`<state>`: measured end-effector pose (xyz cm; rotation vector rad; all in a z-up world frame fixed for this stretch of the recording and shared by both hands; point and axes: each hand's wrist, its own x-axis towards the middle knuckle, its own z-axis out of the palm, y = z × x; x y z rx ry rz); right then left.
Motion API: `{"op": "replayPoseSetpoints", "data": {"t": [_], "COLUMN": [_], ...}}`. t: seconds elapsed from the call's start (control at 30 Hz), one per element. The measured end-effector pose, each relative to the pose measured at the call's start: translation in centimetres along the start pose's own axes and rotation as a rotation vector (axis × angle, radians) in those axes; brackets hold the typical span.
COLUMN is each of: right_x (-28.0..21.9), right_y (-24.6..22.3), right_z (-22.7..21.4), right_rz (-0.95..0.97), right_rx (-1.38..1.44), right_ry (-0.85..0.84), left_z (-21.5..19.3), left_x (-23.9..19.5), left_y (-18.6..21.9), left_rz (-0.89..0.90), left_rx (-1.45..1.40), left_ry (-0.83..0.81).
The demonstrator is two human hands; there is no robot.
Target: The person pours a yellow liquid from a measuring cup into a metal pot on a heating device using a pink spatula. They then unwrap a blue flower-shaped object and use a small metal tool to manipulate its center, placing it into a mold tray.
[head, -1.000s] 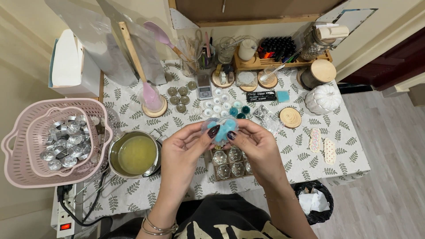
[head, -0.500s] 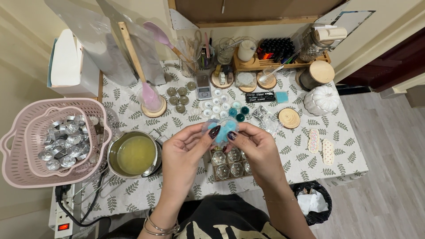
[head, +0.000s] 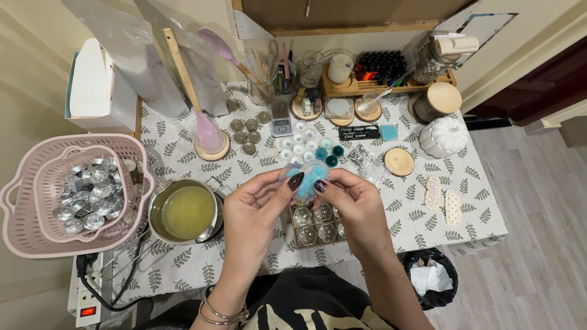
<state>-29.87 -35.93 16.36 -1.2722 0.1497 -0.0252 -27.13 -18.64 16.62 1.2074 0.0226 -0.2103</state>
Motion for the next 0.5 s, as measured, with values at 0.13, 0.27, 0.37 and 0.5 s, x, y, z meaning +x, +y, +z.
{"op": "replayPoseSetpoints", "data": {"t": [0.13,0.27,0.37,0.5], "right_x": [-0.12,-0.23,-0.34,-0.37], "right_y": [-0.01,-0.06,-0.05,-0.14], "right_z": [0.04,0.11,0.22,0.14], "right_rz": [-0.002,-0.009,-0.002,-0.006], "right_rx": [0.016,0.011,0.018,0.002], "right_ry": [0.003,0.000,0.015,0.001], "left_z": [-0.03,-0.15,-0.20,-0.05], "left_x": [-0.02,-0.04,-0.06,-0.01], "left_y": [-0.23,-0.46,-0.47,-0.34], "left_rz": [0.018,0.025,0.018,0.014], "left_rx": [-0.002,-0.001,0.001,-0.004], "left_ry": [-0.004,-0.012,-0.006,-0.004]}}
